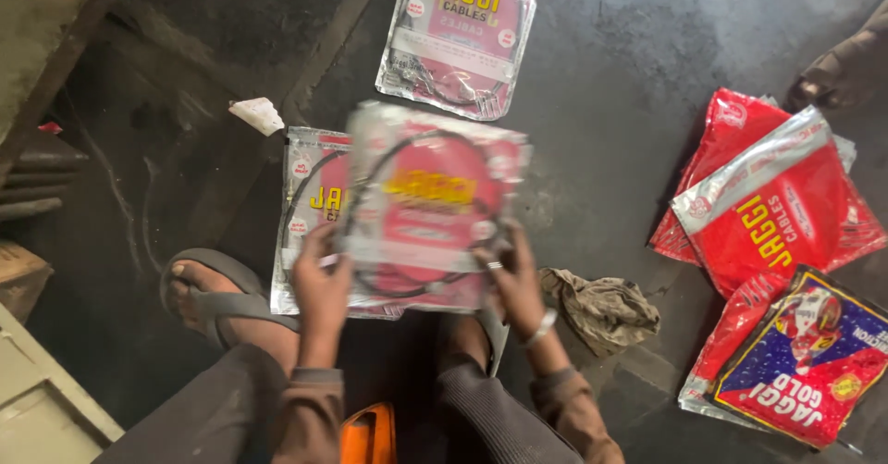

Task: Organizing and sorting packaged motorcycle control cables on a shop floor.

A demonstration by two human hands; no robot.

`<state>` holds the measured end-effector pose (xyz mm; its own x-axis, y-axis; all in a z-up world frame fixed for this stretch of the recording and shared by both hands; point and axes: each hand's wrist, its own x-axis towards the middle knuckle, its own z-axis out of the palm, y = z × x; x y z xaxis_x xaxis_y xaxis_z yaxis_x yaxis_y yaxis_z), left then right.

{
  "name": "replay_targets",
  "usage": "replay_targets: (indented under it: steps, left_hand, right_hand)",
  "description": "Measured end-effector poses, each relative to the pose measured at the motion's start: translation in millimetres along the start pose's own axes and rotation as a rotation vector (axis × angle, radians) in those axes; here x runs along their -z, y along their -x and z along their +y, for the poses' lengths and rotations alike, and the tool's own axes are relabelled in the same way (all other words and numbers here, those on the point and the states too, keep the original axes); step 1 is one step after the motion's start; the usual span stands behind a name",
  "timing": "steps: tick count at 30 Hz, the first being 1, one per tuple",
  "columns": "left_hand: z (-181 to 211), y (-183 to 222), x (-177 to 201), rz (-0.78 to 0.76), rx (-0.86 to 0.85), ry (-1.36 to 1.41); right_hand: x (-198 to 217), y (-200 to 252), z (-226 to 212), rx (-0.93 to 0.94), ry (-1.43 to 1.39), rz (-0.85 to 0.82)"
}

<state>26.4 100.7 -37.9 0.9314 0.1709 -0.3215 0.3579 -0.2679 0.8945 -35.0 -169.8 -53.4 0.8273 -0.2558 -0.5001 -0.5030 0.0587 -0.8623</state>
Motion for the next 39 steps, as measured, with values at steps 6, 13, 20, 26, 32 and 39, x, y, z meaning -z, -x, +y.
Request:
replay_targets:
  steps: [6, 13, 20, 26, 32, 39]
  left_hand:
    - [-76.5, -25.3, 64.0, 0.14, -0.084, -0.232]
    - [-75.7, -25.8, 76.3, 0.18, 0.066, -0.444]
    - [-98.7, -33.8, 82.1, 0.137, 0.006, -0.334]
    - [-107.1, -34.6, 81.9, 0.155, 0.006, -0.291]
    - [-77.8, -25.2, 74.6, 0.215, -0.112, -0.419]
    - [-58.4, -10.2, 58.4, 0.287, -0.255, -0.47]
  right_hand:
    - [-78.0, -21.2, 36.4, 0.165, 0.194, -0.107]
    - [-101.7, -19.9, 16.2, 0.273, 0.485, -0.066]
    - [-89.2, -9.6, -20.3, 0.253, 0.497, -0.069]
    - [40.4, -42.4, -5.8, 0.629, 0.683, 0.429]
    - [245.8, -74.7, 41.5, 0.22, 1.39, 0.835]
    - [300.5, -86.5, 56.8, -0.006, 1.347, 0.627]
